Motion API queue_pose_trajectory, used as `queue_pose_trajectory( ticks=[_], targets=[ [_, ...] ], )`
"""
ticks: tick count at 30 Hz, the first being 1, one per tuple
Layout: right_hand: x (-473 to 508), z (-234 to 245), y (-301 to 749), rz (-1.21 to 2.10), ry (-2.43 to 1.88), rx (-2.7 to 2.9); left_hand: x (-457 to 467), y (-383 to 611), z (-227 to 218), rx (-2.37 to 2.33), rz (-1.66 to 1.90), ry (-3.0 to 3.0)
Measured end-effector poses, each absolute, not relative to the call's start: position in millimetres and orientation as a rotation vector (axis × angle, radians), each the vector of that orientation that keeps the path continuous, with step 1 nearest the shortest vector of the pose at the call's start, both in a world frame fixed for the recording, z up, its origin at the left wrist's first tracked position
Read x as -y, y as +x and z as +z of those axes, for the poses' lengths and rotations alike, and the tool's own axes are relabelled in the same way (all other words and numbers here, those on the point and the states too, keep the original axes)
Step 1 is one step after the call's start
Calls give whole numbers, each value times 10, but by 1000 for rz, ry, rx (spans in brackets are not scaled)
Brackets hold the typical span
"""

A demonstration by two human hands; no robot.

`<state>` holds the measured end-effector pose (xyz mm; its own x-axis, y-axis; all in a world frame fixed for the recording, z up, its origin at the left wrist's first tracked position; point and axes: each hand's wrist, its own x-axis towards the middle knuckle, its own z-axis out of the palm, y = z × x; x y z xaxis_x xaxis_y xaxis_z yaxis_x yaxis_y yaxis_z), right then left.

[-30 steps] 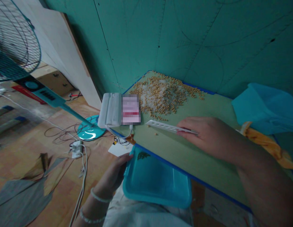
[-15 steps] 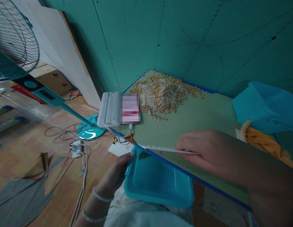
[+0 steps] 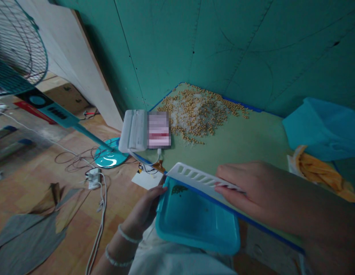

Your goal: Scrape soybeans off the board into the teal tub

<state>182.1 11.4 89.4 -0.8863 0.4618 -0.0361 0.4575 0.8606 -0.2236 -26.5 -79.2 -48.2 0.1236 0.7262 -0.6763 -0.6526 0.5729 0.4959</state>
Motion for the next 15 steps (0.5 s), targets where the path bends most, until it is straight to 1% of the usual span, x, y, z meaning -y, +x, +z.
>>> queue_pose_trajectory(
  ticks=[5,7,12,15],
  targets=[
    [-250,927,1847,505,-886,2912,788,-116,-445,-1030,961,115],
    [-367,951,1888,497,-941,2832,791,-101,-427,-1067,985,119],
    [-638,947,2009,69,-1093,2663,795,-190,-465,-1032,991,132],
    [-668,924,2025,-21,-1052,2676,795,-206,-468,-1012,1007,142]
  ],
)
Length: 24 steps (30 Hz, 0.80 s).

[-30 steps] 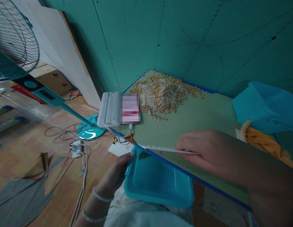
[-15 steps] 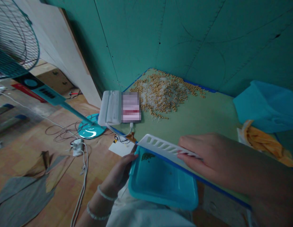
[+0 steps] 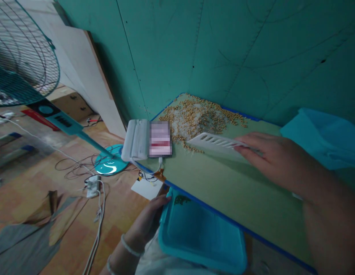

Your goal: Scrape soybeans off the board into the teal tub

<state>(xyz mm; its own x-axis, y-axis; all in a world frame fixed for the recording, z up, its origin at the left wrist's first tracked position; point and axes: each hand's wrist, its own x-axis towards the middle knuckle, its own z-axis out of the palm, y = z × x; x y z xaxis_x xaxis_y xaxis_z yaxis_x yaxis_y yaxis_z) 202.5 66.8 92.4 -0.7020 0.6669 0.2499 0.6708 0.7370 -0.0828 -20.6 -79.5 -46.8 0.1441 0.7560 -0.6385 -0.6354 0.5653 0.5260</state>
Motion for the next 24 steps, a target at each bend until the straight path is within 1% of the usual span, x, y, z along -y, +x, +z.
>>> queue_pose_trajectory(
  ticks=[4,8,11,16,24],
  targets=[
    [-615,905,1997,114,-975,2761,757,-251,-611,-1001,966,185],
    [-576,852,1985,171,-979,2841,613,-442,-990,-1003,812,457],
    [-519,784,1948,167,-998,2912,511,-557,-1197,-1028,810,532],
    [-387,698,1787,138,-1153,3023,523,-578,-1287,-1052,820,579],
    [-444,604,1679,-38,-1187,2994,523,-590,-1348,-1018,806,625]
  ],
)
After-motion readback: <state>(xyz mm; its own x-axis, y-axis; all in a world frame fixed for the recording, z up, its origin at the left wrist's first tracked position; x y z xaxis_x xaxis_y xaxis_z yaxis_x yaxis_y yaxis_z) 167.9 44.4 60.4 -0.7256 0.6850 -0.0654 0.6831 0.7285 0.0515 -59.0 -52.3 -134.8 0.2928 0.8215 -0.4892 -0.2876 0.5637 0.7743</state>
